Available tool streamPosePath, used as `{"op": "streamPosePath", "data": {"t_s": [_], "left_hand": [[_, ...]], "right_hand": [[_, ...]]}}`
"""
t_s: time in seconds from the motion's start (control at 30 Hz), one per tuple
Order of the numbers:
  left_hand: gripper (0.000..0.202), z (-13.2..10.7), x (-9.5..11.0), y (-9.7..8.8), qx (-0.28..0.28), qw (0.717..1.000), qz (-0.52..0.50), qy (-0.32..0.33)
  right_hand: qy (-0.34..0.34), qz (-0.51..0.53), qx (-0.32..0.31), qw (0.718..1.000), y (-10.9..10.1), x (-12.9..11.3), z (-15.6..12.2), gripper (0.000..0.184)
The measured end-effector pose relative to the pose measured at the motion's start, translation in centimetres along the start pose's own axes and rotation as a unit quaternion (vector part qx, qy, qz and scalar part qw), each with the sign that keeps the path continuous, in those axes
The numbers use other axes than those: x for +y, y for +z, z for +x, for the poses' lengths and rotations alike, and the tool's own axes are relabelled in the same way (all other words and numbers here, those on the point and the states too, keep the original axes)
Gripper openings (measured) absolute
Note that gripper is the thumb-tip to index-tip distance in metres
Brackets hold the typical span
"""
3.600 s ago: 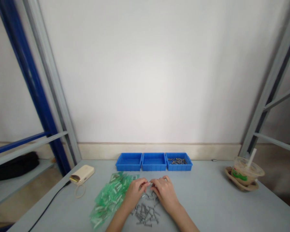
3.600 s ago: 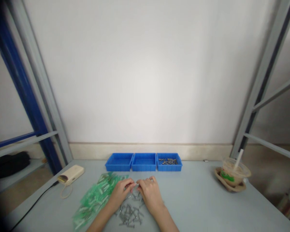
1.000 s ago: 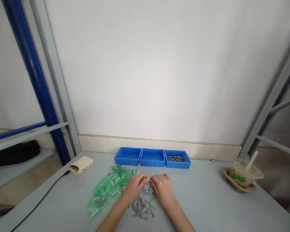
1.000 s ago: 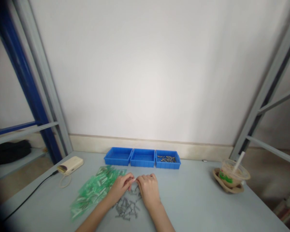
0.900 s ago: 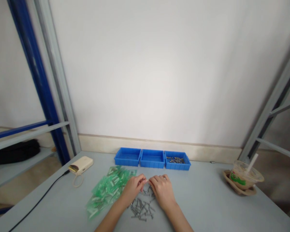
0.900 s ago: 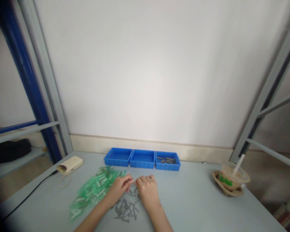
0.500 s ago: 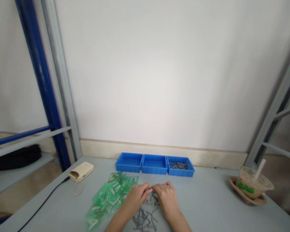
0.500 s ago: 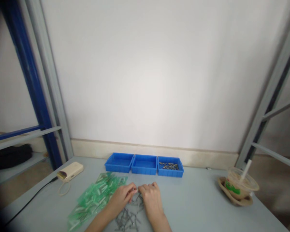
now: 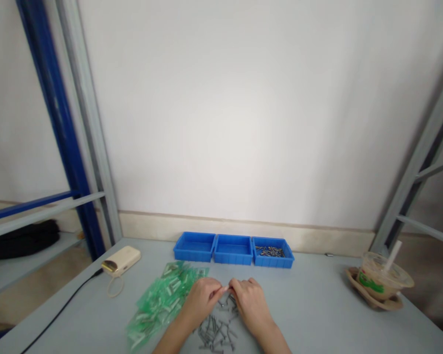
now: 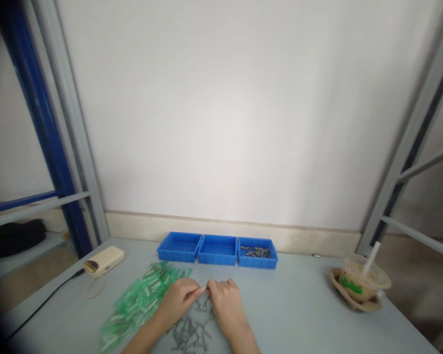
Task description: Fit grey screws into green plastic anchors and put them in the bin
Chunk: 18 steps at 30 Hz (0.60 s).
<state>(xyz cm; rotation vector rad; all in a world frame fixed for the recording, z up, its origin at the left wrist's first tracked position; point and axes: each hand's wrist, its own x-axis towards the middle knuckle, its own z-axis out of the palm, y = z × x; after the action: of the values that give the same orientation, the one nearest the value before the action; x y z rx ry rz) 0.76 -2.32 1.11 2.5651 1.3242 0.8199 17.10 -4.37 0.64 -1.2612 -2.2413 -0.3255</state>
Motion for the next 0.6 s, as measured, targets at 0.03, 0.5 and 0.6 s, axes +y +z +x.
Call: {"op": "streamPosePath", "data": {"t_s": [0.03, 0.5, 0.6], "left_hand": [[0.048, 0.0, -0.1, 0.1, -0.004, 1.0, -0.008, -0.005], [0.039, 0.4, -0.4, 0.5, 0.01, 0.997, -0.067, -0.04], [0.047, 0.3, -1.0, 1.1, 0.021, 0.998, -0.049, -0.044]], "right_hand": [[-0.003, 0.003, 0.001, 1.0, -0.1, 0.0, 0.0, 0.014], [0.054, 0.051, -0.03, 0.997, -0.8, -0.2, 0.1, 0.015], [0.05, 0.033, -0.017, 0.998, -0.5, -0.5, 0.5, 0.016]]}}
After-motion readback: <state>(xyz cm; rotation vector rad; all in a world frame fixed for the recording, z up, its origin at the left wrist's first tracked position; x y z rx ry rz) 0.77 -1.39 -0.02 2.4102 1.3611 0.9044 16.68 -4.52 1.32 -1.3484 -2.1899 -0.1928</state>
